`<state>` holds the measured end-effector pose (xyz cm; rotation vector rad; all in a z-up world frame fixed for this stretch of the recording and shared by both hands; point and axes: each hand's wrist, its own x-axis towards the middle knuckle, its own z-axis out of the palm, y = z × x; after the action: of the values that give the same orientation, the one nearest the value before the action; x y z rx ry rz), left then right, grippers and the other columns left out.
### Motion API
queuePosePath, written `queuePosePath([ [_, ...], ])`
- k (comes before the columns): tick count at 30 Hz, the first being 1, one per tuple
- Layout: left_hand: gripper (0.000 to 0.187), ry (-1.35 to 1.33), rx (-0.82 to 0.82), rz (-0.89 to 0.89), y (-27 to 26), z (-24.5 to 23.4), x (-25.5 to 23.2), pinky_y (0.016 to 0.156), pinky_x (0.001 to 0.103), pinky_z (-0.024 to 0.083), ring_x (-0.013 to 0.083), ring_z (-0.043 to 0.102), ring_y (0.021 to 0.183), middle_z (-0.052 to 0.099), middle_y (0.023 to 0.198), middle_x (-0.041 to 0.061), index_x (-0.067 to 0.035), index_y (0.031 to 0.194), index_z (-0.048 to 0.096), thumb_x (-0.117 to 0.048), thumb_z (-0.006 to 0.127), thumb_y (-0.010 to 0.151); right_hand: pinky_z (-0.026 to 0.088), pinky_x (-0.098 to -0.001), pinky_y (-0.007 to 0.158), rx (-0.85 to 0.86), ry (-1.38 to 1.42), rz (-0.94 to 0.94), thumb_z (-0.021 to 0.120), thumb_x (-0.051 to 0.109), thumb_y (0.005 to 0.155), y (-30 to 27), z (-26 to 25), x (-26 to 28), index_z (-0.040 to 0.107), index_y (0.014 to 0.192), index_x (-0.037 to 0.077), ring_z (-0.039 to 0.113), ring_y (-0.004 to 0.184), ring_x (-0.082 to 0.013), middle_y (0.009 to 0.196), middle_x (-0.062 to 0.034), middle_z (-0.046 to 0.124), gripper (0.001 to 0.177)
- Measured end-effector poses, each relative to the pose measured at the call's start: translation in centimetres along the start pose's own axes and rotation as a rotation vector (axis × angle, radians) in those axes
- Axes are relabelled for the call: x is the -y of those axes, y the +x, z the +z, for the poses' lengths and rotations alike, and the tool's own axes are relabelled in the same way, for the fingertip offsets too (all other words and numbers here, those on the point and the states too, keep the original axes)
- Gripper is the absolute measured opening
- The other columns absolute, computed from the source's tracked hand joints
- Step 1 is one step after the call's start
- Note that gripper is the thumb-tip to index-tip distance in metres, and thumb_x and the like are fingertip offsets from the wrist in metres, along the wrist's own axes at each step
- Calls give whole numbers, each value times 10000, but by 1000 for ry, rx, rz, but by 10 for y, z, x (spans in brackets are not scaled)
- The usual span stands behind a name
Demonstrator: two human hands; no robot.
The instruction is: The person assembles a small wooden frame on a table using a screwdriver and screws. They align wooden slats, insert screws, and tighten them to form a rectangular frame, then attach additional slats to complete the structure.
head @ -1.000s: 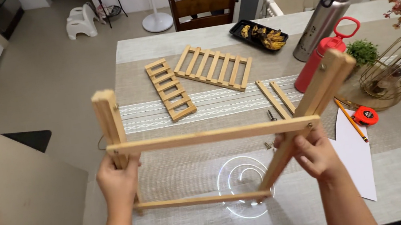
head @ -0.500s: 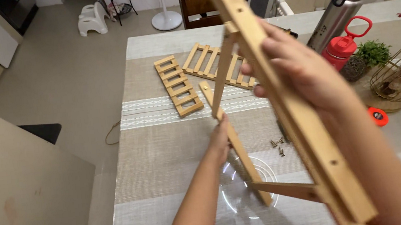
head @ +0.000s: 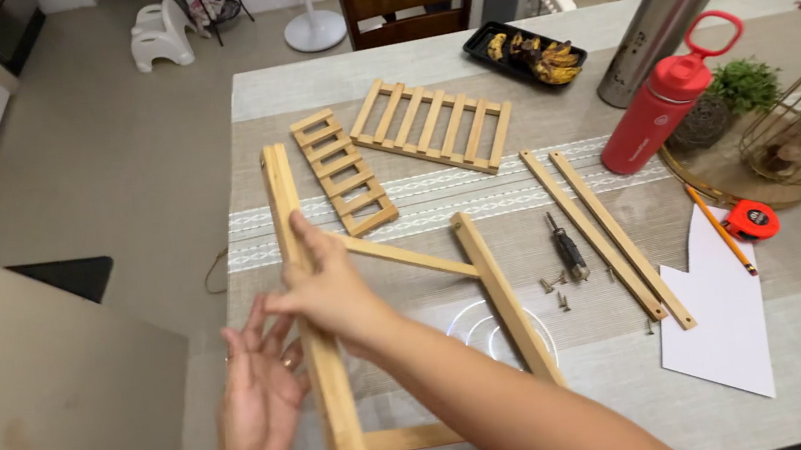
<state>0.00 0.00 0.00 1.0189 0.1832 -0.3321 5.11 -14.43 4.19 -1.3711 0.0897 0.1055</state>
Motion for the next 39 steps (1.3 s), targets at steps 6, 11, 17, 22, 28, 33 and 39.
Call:
queuePosePath([
  [6, 718, 402, -216, -128, -5, -50, 4, 985, 477, 500, 235, 560, 1257, 537, 1505, 62, -145, 1569, 398, -495, 484, 949, 598, -400, 774, 314, -1, 321, 823, 85, 790, 7, 18, -69, 108, 1732, 99, 659, 983, -370, 1276, -376, 606, 1183],
  [11, 774, 617, -377, -142, 23, -85, 57, 914, 374, 561, 239, 668, 1153, 594, 1433, 82, -105, 1535, 428, -254, 788, 866, 468, -392, 1115, 361, -273, 86, 842, 90, 715, 22, -38, -94, 278, 1624, 124, 465, 1400, -277, 1616, -97, 376, 1070],
  [17, 753, 659, -442, -44, 41, -100, 88, 905, 337, 575, 205, 699, 1113, 667, 1341, 121, -78, 1504, 484, -165, 779, 817, 417, -414, 1166, 73, -247, 171, 782, -33, 651, 56, -177, -72, 362, 1556, 144, 342, 1501, -309, 1645, -46, 321, 1013],
  [22, 710, 1013, -534, -72, 46, -104, 97, 957, 372, 568, 254, 711, 1136, 687, 1307, 130, -128, 1494, 534, -236, 753, 827, 497, -452, 1113, -347, -592, 382, 757, 37, 786, 95, -276, -54, 432, 1545, 147, 532, 1362, -354, 1527, -184, 506, 833],
  [28, 720, 1508, -544, 185, 46, -117, 119, 1009, 475, 507, 347, 595, 1230, 592, 1332, 186, -104, 1471, 508, -312, 730, 819, 332, -481, 1203, -293, -1480, 279, 746, 231, 844, 143, -333, -61, 337, 1596, 200, 285, 1501, -400, 1657, -218, 245, 857],
  [33, 735, 1449, -466, 182, 45, -133, 131, 992, 511, 510, 379, 602, 1210, 571, 1317, 231, -50, 1496, 460, -306, 698, 849, 249, -490, 1202, -133, -1821, 225, 773, 392, 818, 176, -346, -74, 227, 1598, 266, 160, 1530, -387, 1670, -183, 108, 961],
  [39, 707, 1276, -448, 122, 46, -132, 127, 940, 450, 567, 321, 647, 1165, 554, 1292, 211, -83, 1483, 481, -327, 685, 852, 296, -493, 1242, -115, -1813, 245, 722, 381, 897, 193, -335, -74, 313, 1615, 284, 243, 1543, -382, 1674, -135, 266, 832],
])
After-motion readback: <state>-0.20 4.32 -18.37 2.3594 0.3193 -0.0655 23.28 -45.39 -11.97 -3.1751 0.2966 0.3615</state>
